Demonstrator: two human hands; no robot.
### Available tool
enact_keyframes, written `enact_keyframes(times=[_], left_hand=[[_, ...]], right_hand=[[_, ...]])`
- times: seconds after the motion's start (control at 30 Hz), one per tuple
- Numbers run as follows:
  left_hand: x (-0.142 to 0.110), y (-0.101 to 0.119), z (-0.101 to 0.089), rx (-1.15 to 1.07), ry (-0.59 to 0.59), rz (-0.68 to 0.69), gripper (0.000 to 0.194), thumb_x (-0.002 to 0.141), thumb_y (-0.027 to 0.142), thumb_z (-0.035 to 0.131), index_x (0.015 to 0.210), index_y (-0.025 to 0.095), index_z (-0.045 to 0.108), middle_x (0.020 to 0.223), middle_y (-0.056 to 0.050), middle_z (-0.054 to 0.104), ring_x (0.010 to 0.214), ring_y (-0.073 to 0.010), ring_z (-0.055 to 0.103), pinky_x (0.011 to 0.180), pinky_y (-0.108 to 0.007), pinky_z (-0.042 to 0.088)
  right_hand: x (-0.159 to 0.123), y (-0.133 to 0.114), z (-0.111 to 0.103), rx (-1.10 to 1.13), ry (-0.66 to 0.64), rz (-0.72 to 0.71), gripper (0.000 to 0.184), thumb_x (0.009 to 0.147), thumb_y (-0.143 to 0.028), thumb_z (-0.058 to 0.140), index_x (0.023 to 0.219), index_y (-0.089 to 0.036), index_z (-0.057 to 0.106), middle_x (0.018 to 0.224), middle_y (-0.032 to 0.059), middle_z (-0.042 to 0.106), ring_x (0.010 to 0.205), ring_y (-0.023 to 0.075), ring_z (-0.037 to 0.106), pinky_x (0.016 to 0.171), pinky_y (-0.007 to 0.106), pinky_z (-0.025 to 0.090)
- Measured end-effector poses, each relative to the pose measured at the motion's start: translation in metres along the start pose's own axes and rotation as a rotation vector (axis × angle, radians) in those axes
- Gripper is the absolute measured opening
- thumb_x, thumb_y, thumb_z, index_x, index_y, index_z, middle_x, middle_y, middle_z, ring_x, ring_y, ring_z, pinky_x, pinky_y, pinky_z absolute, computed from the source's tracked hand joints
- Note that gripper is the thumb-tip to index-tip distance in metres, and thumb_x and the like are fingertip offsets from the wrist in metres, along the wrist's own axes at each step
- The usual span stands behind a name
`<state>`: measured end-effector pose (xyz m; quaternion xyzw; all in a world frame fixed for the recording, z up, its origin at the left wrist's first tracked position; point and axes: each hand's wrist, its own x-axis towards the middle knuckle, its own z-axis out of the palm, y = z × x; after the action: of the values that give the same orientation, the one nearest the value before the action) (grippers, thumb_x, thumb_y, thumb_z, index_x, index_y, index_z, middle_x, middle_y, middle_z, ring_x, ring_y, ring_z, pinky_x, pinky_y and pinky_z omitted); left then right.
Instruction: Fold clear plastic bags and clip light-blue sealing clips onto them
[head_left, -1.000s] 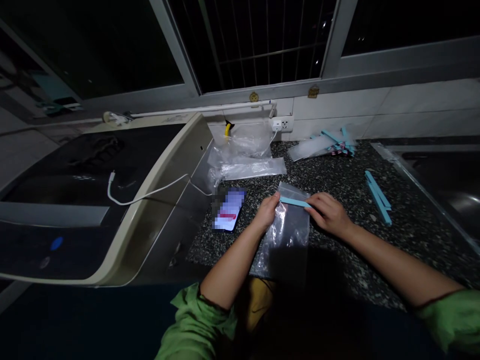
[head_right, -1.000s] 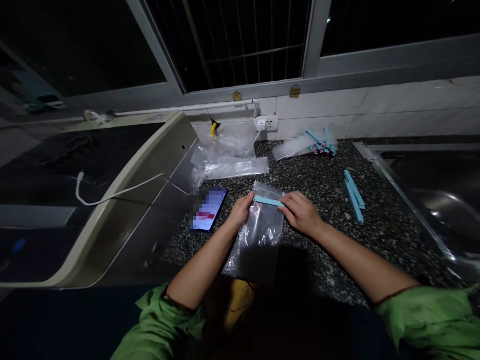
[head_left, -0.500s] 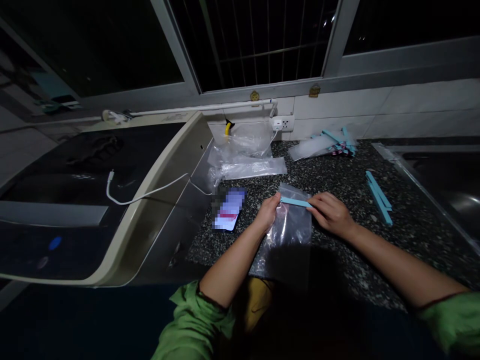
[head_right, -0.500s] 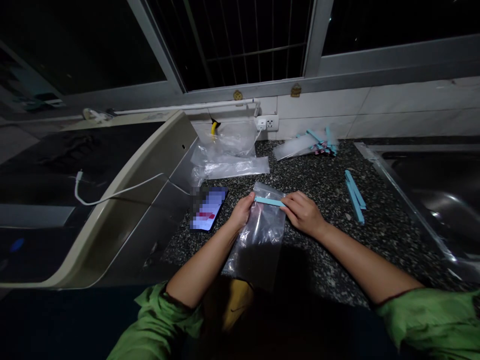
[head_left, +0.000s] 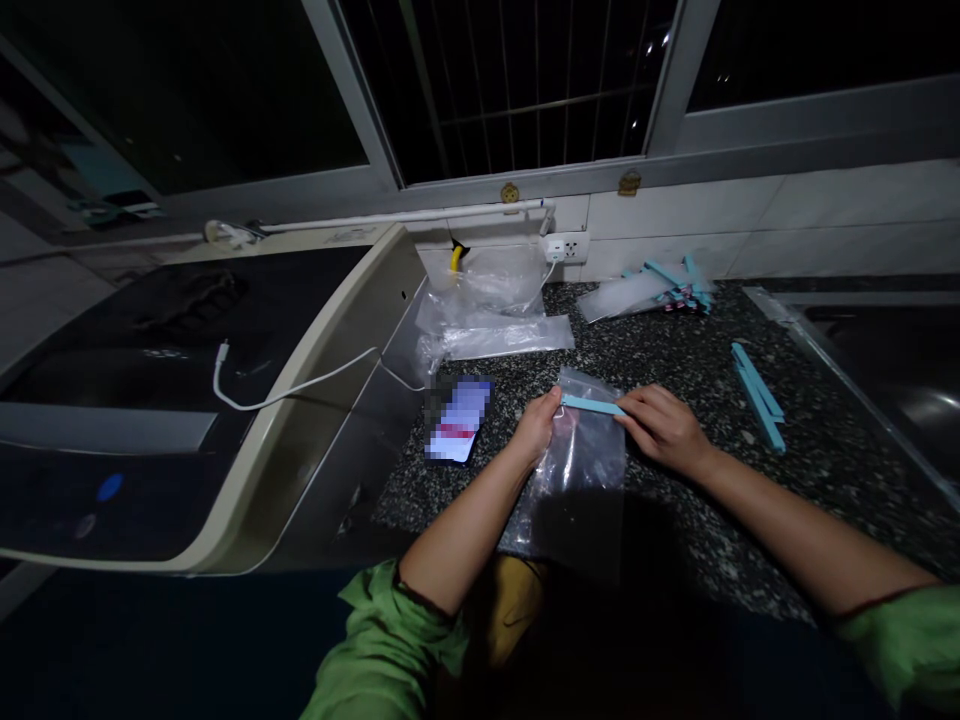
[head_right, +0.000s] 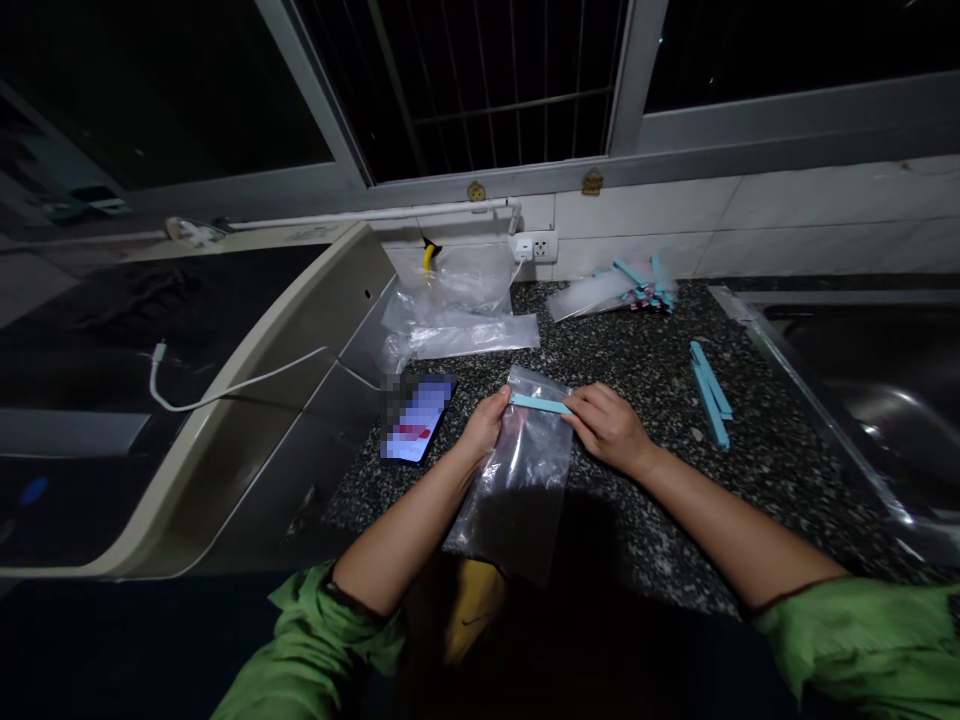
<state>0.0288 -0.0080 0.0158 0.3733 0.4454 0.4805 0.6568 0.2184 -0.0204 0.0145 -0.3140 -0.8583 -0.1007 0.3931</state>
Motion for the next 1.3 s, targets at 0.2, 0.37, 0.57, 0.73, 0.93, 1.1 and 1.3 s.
enact_keyframes(times=[0.2,0.37,0.57,0.73,0.93,1.1,1.3], left_hand=[[0.001,0.000,0.001,-0.030,0.003,-0.012,0.042,0.063,0.053,0.065,0.053,0.014,0.054,0.047,0.003,0.051,0.046,-0.0089,0.041,0.051,-0.024,0.033],[-0.001,0.003,0.002,-0.026,0.011,-0.025,0.043,0.061,0.055,0.066,0.052,0.014,0.054,0.044,0.003,0.049,0.043,-0.0077,0.040,0.048,-0.022,0.033],[-0.002,0.004,0.002,-0.008,0.010,0.001,0.042,0.064,0.052,0.064,0.049,0.014,0.052,0.044,0.003,0.046,0.043,-0.0071,0.038,0.047,-0.021,0.033],[0.000,0.002,0.001,0.003,0.022,0.011,0.042,0.063,0.054,0.064,0.051,0.014,0.054,0.046,0.002,0.049,0.044,-0.0078,0.039,0.047,-0.022,0.033],[-0.001,0.005,0.003,0.043,0.059,0.006,0.043,0.063,0.053,0.064,0.048,0.014,0.053,0.042,0.004,0.047,0.042,-0.0074,0.038,0.046,-0.021,0.031],[-0.003,0.010,0.004,0.056,0.068,0.003,0.041,0.068,0.049,0.062,0.047,0.015,0.053,0.044,0.002,0.050,0.044,-0.0092,0.041,0.050,-0.023,0.035],[-0.004,0.013,0.005,0.045,0.088,-0.004,0.039,0.069,0.045,0.061,0.045,0.015,0.054,0.043,0.002,0.050,0.045,-0.0099,0.042,0.052,-0.023,0.036]], right_hand=[[0.002,-0.002,-0.002,-0.024,0.004,-0.010,0.013,0.081,-0.015,0.053,0.090,-0.017,0.061,0.076,0.0080,0.061,0.070,0.0177,0.055,0.064,0.032,0.049],[0.001,0.000,-0.001,-0.017,0.003,0.002,0.012,0.081,-0.015,0.052,0.089,-0.018,0.061,0.076,0.0076,0.061,0.070,0.0176,0.055,0.064,0.032,0.049],[-0.001,0.002,0.002,0.001,0.013,-0.004,0.012,0.081,-0.015,0.053,0.090,-0.017,0.061,0.076,0.0076,0.061,0.070,0.0173,0.055,0.064,0.032,0.049],[0.001,0.002,0.001,-0.002,0.019,-0.009,0.012,0.080,-0.014,0.054,0.090,-0.017,0.061,0.076,0.0075,0.061,0.070,0.0172,0.055,0.064,0.031,0.049],[0.002,0.001,0.000,0.012,0.029,0.001,0.013,0.081,-0.015,0.053,0.091,-0.018,0.061,0.077,0.0071,0.061,0.071,0.0169,0.056,0.064,0.031,0.050],[0.000,0.002,0.000,0.018,0.025,0.027,0.013,0.081,-0.017,0.054,0.091,-0.019,0.062,0.078,0.0067,0.062,0.072,0.0170,0.058,0.064,0.032,0.050],[0.000,0.002,0.001,0.027,0.068,0.004,0.015,0.080,-0.015,0.055,0.093,-0.018,0.062,0.077,0.0068,0.062,0.072,0.0171,0.058,0.064,0.031,0.050]])
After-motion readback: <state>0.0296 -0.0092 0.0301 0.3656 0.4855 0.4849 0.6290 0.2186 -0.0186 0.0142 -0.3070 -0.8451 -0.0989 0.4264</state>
